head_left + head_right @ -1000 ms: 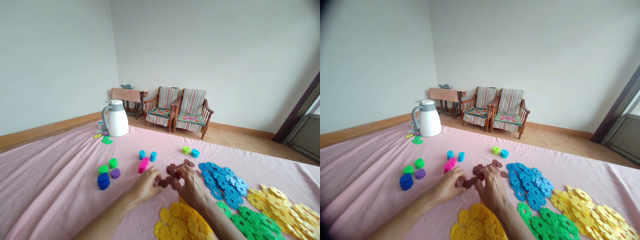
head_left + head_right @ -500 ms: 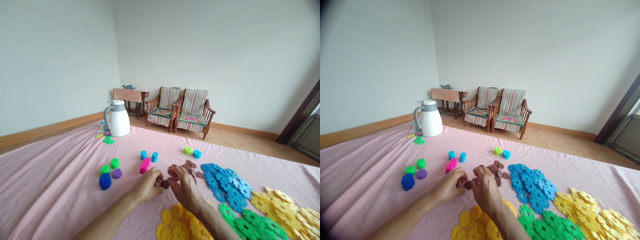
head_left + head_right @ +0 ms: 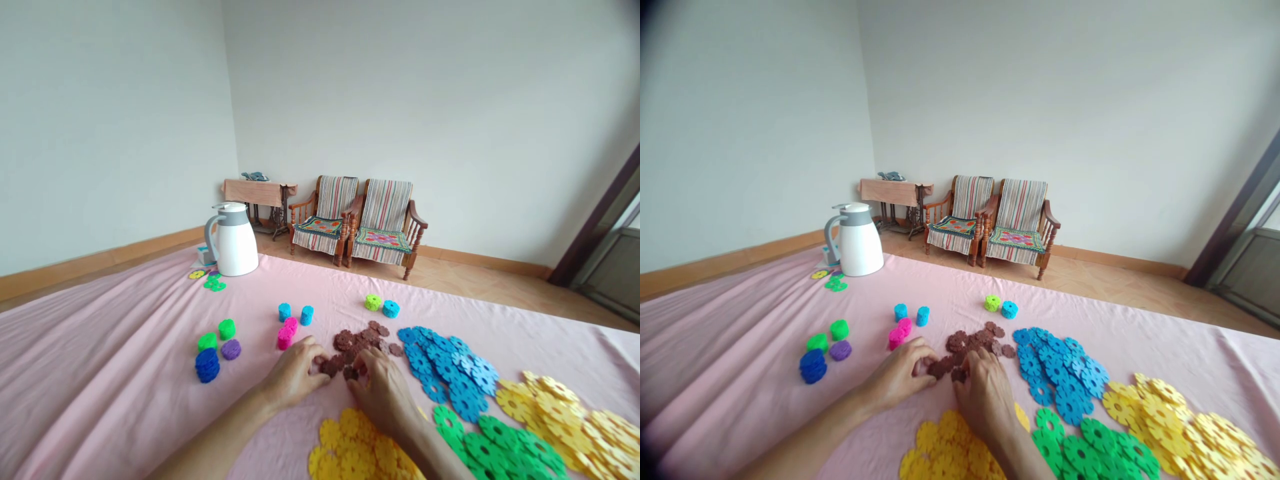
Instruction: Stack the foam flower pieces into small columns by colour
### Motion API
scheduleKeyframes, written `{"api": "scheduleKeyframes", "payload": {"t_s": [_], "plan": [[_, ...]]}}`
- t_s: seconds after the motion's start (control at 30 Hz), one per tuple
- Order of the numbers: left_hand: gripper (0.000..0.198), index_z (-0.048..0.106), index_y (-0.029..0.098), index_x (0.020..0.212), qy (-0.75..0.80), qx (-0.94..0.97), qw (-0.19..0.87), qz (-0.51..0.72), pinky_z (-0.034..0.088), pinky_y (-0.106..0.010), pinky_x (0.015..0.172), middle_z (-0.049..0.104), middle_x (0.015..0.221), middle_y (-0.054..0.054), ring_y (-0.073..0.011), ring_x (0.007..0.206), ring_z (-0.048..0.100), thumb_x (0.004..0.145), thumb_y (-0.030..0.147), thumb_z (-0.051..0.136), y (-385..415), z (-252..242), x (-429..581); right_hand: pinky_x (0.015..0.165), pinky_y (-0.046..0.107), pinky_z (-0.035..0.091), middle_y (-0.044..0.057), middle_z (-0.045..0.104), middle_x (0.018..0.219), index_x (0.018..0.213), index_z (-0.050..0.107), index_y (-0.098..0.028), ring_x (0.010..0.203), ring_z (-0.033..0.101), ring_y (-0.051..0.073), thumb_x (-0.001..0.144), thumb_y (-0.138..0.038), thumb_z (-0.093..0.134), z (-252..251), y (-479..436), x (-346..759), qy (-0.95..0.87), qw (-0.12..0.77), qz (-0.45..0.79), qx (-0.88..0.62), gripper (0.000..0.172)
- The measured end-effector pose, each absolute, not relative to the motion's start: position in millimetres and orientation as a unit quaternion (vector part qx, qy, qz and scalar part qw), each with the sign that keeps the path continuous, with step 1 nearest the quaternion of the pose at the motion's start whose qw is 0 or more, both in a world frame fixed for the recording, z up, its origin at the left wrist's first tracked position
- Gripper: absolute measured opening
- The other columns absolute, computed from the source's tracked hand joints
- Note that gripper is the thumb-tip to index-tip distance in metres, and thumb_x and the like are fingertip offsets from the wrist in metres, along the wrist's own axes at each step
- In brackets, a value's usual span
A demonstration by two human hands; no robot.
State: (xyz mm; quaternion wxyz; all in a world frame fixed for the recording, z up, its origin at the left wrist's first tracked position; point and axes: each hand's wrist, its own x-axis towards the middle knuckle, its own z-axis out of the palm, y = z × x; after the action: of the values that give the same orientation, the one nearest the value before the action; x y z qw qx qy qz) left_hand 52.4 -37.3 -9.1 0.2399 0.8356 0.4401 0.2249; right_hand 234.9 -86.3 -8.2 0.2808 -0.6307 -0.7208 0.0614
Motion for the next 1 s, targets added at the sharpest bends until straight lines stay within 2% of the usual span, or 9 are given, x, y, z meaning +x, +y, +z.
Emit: {"api": "scheduleKeyframes", "payload": {"t_s": [0.2,0.33,0.57,0.73,1.0], "plan": [[0.023,0.061,0.018,0.087,0.437,0.836,0.248,0.223,0.036,-0.022,0.061,0.054,0.085,0.000,-0.0118,0.066,0.049,0.064,0.019,0.063,-35,-9,49,0.070,0.028,0.040,0.005,0.060,0.081,0.076,0.060,-0.020,0.078,0.056,0.018,0.071,-0.018,0.052,-10,-87,238,-0.715,0.295,0.072,-0.629,0.009],[0.016,0.060,0.017,0.079,0.444,0.836,0.239,0.217,0.036,-0.021,0.059,0.052,0.081,0.001,-0.0108,0.065,0.049,0.063,0.017,0.063,-34,-8,47,0.068,0.027,0.040,0.004,0.060,0.078,0.071,0.057,-0.020,0.076,0.055,0.017,0.066,-0.014,0.053,-14,-87,240,-0.705,0.321,0.093,-0.625,0.009],[0.010,0.060,0.017,0.076,0.442,0.839,0.234,0.216,0.035,-0.020,0.058,0.052,0.077,0.001,-0.0111,0.065,0.048,0.066,0.017,0.060,-34,-8,50,0.053,0.021,0.036,-0.001,0.059,0.059,0.060,0.055,-0.019,0.056,0.053,0.012,0.064,-0.010,0.046,-12,-77,239,-0.660,0.372,0.203,-0.620,0.014],[0.009,0.059,0.017,0.074,0.436,0.838,0.230,0.237,0.034,-0.021,0.057,0.053,0.076,0.000,-0.0124,0.067,0.048,0.065,0.016,0.059,-34,-10,51,0.049,0.020,0.034,-0.002,0.059,0.056,0.060,0.056,-0.019,0.053,0.052,0.011,0.063,-0.012,0.047,-14,-63,224,-0.650,0.385,0.199,-0.625,0.011],[0.009,0.059,0.017,0.073,0.439,0.835,0.232,0.236,0.035,-0.022,0.059,0.053,0.077,0.000,-0.0129,0.069,0.049,0.064,0.016,0.059,-34,-9,50,0.054,0.022,0.034,0.000,0.062,0.061,0.064,0.060,-0.020,0.058,0.054,0.013,0.066,-0.013,0.047,-19,-64,220,-0.647,0.373,0.176,-0.642,0.015]]}}
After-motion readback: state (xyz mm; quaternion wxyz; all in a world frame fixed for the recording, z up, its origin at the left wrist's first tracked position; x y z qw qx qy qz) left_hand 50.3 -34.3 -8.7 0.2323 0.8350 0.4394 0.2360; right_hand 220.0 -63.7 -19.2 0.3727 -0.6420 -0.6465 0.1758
